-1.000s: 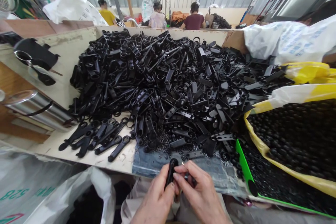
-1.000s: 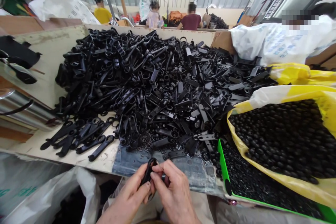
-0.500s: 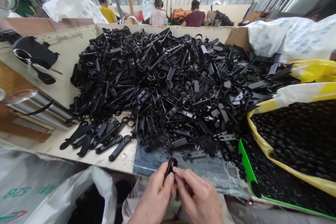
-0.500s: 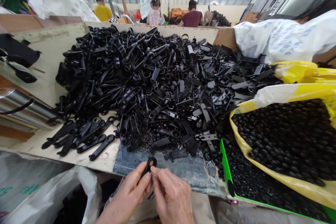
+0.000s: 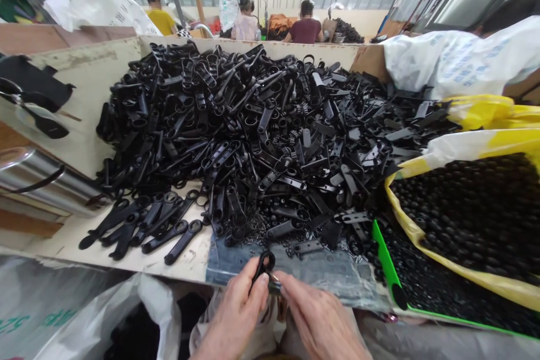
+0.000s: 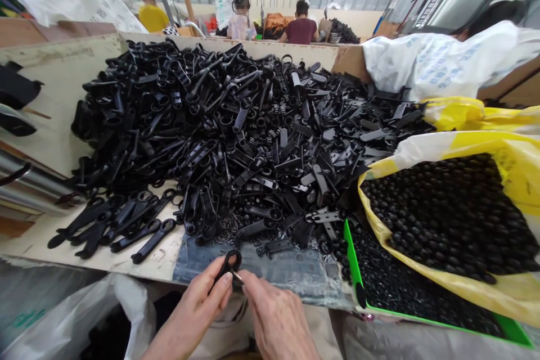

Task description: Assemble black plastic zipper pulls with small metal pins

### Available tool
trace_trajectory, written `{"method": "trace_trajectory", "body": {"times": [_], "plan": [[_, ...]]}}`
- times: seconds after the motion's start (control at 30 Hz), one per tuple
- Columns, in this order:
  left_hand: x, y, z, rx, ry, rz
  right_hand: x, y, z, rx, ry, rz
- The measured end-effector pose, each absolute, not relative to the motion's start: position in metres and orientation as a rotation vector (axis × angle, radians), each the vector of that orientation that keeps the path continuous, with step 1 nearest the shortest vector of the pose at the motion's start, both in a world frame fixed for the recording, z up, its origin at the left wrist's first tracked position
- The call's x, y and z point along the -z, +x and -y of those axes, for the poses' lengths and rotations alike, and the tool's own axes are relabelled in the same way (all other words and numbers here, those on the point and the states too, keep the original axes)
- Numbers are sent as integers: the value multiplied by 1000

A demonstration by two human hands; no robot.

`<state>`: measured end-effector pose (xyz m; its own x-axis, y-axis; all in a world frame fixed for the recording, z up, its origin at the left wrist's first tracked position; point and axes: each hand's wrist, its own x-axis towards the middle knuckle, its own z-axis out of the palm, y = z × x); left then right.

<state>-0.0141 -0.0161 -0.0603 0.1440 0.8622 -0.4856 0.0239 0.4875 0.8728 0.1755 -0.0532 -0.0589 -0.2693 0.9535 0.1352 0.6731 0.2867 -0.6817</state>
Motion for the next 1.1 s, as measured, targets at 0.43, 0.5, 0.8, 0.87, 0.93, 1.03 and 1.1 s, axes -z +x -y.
{"method": "trace_trajectory", "body": {"times": [0.43,0.5,0.8,0.87,0.93,1.03,1.1], "plan": [[67,-13,21,-745,792,-1284,58,169,53,-773,-1448,2060],[66,-14,20,-725,811,-1268,62,169,55,-696,-1420,2049],[71,-9,23,-771,785,-1279,76,166,57,-642,-1495,2120],[71,-9,23,-774,785,-1269,70,166,56,-647,-1511,2172],[71,-11,22,-761,799,-1258,65,165,55,-661,-1522,2195],[72,-14,21,-741,821,-1245,63,164,53,-694,-1522,2171],[74,-16,21,-739,826,-1253,64,164,53,-718,-1508,2138]]}}
